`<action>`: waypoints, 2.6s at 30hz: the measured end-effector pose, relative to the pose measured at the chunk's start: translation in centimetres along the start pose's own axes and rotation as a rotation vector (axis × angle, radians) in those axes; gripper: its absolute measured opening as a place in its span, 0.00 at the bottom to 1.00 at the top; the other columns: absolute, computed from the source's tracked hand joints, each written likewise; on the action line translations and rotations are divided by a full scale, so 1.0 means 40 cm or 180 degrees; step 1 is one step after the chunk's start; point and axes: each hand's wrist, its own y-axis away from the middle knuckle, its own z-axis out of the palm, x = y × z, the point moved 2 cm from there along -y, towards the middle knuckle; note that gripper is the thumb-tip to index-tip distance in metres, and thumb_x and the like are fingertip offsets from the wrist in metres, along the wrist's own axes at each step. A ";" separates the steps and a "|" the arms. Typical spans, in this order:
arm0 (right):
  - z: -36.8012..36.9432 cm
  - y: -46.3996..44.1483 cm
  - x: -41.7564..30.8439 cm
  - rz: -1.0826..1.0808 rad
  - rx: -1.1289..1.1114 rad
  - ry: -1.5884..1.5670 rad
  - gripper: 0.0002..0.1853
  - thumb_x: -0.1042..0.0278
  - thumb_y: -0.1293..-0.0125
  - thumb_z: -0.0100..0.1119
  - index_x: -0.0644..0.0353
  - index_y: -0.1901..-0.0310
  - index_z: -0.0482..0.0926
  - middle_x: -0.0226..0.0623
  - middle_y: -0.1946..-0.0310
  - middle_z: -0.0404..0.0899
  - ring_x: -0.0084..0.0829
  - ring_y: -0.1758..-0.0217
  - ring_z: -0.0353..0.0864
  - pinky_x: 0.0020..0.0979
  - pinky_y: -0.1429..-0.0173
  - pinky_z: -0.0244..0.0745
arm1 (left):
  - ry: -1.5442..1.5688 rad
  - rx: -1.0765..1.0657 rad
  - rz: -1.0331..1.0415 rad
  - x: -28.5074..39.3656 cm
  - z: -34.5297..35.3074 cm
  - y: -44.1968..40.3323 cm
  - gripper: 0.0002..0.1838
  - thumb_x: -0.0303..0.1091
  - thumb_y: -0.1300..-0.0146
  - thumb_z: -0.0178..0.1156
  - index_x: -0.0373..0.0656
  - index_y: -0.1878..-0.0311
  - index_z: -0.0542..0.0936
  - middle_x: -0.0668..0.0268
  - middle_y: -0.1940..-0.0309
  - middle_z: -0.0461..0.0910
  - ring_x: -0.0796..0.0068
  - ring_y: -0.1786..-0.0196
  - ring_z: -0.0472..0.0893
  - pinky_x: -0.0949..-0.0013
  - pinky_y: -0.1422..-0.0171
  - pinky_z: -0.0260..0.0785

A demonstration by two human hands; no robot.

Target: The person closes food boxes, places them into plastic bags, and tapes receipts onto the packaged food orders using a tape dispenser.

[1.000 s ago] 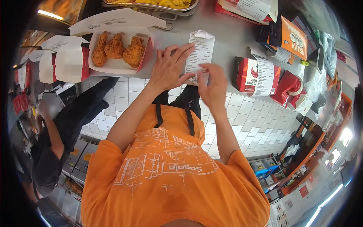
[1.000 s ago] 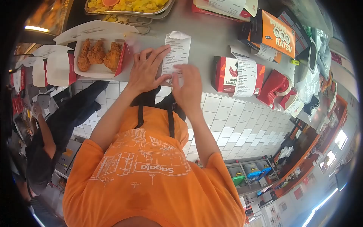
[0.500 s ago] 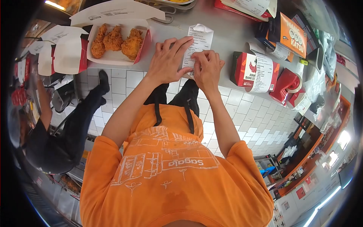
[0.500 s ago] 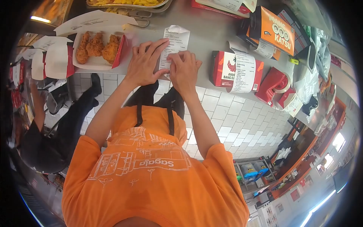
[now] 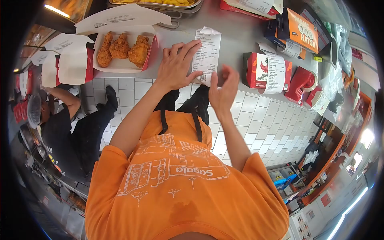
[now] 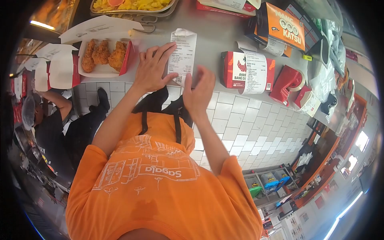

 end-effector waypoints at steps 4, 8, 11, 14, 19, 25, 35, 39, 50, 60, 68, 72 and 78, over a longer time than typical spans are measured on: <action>-0.027 0.071 -0.053 0.0605 0.0131 -0.0525 0.30 0.65 0.36 0.71 0.64 0.37 0.68 0.41 0.58 0.85 0.33 0.59 0.81 0.35 0.51 0.74 | -0.0001 0.0013 -0.0009 -0.014 0.011 0.000 0.41 0.49 0.40 0.65 0.47 0.25 0.66 0.74 0.25 0.63 0.61 0.36 0.65 0.56 0.35 0.55; -0.004 0.079 -0.049 0.1567 -0.0276 -0.1154 0.25 0.68 0.33 0.67 0.64 0.40 0.67 0.36 0.75 0.84 0.31 0.73 0.83 0.32 0.58 0.76 | 0.0034 0.0041 0.0045 -0.010 0.010 0.000 0.40 0.49 0.41 0.66 0.49 0.26 0.66 0.73 0.25 0.64 0.60 0.36 0.65 0.55 0.36 0.56; -0.015 0.092 -0.026 0.2023 -0.0245 -0.1446 0.23 0.69 0.32 0.65 0.64 0.40 0.68 0.36 0.75 0.82 0.30 0.73 0.84 0.29 0.62 0.74 | -0.0032 0.0023 -0.0145 0.020 0.003 -0.007 0.41 0.49 0.43 0.67 0.51 0.26 0.67 0.72 0.25 0.63 0.60 0.36 0.65 0.53 0.37 0.55; -0.072 0.083 -0.051 0.1488 0.0121 -0.0540 0.18 0.70 0.31 0.62 0.62 0.43 0.71 0.36 0.72 0.82 0.31 0.69 0.84 0.30 0.63 0.74 | -0.0152 0.0061 -0.0262 0.053 0.026 -0.020 0.42 0.49 0.44 0.69 0.53 0.26 0.67 0.71 0.25 0.63 0.60 0.36 0.65 0.51 0.37 0.55; -0.034 0.012 -0.066 -0.0657 0.0025 0.0910 0.18 0.70 0.33 0.63 0.57 0.42 0.78 0.39 0.46 0.80 0.41 0.40 0.76 0.43 0.39 0.68 | 0.0428 0.0124 -0.0120 0.046 0.008 -0.026 0.40 0.47 0.43 0.70 0.51 0.27 0.68 0.69 0.28 0.68 0.60 0.35 0.66 0.50 0.37 0.55; -0.065 0.002 -0.145 -0.0579 0.0201 0.0705 0.18 0.73 0.33 0.61 0.56 0.42 0.78 0.42 0.45 0.79 0.46 0.36 0.72 0.45 0.33 0.63 | 0.0379 0.1645 -0.0178 -0.087 -0.211 0.204 0.14 0.30 0.36 0.63 0.44 0.46 0.81 0.65 0.53 0.83 0.65 0.59 0.80 0.65 0.49 0.67; 0.273 -0.015 -0.309 0.0250 -0.0481 -0.1145 0.34 0.66 0.36 0.67 0.70 0.33 0.64 0.49 0.48 0.81 0.37 0.51 0.84 0.36 0.47 0.79 | 0.0642 0.2147 -0.1933 -0.262 -0.309 0.361 0.09 0.34 0.29 0.61 0.39 0.52 0.79 0.61 0.60 0.79 0.68 0.60 0.78 0.66 0.56 0.70; 0.167 -0.054 -0.246 0.0428 -0.0934 -0.0651 0.30 0.63 0.33 0.64 0.69 0.34 0.68 0.51 0.47 0.81 0.39 0.49 0.85 0.37 0.45 0.79 | 0.0488 0.2068 -0.1858 -0.303 -0.319 0.278 0.13 0.38 0.26 0.58 0.38 0.48 0.79 0.58 0.57 0.81 0.60 0.56 0.81 0.61 0.51 0.72; 0.137 -0.260 -0.188 0.0639 -0.1514 -0.0526 0.23 0.53 0.30 0.61 0.69 0.50 0.82 0.46 0.65 0.89 0.40 0.62 0.89 0.38 0.51 0.81 | 0.1534 0.1619 -0.2086 -0.293 -0.209 0.221 0.17 0.39 0.21 0.50 0.40 0.41 0.79 0.49 0.52 0.85 0.52 0.49 0.85 0.60 0.44 0.74; 0.158 -0.285 -0.252 0.0262 -0.1530 0.0398 0.15 0.61 0.31 0.65 0.65 0.54 0.86 0.39 0.66 0.89 0.29 0.67 0.89 0.30 0.59 0.83 | 0.1417 0.2167 -0.2008 -0.297 -0.176 0.230 0.19 0.41 0.21 0.50 0.38 0.42 0.83 0.51 0.50 0.86 0.53 0.46 0.85 0.61 0.43 0.74; 0.127 -0.240 -0.205 0.0327 -0.1734 -0.0139 0.31 0.56 0.50 0.81 0.61 0.44 0.84 0.46 0.55 0.88 0.38 0.54 0.88 0.36 0.46 0.81 | 0.1581 0.1872 -0.2418 -0.301 -0.184 0.235 0.20 0.39 0.25 0.57 0.42 0.35 0.77 0.53 0.57 0.86 0.54 0.53 0.85 0.58 0.47 0.74; 0.031 -0.220 -0.304 -0.0264 -0.0395 0.0227 0.32 0.58 0.45 0.77 0.56 0.39 0.80 0.46 0.55 0.86 0.45 0.53 0.87 0.39 0.46 0.80 | 0.0201 0.2956 -0.1782 -0.206 -0.359 0.201 0.19 0.35 0.30 0.61 0.45 0.38 0.76 0.56 0.63 0.84 0.53 0.55 0.83 0.57 0.47 0.74; 0.106 -0.072 -0.262 -0.0513 -0.0478 0.0162 0.20 0.79 0.31 0.49 0.59 0.38 0.71 0.54 0.52 0.80 0.56 0.51 0.81 0.50 0.47 0.75 | -0.0397 0.1361 -0.1411 -0.260 -0.343 0.199 0.20 0.25 0.31 0.57 0.45 0.37 0.70 0.51 0.56 0.85 0.44 0.48 0.82 0.55 0.43 0.73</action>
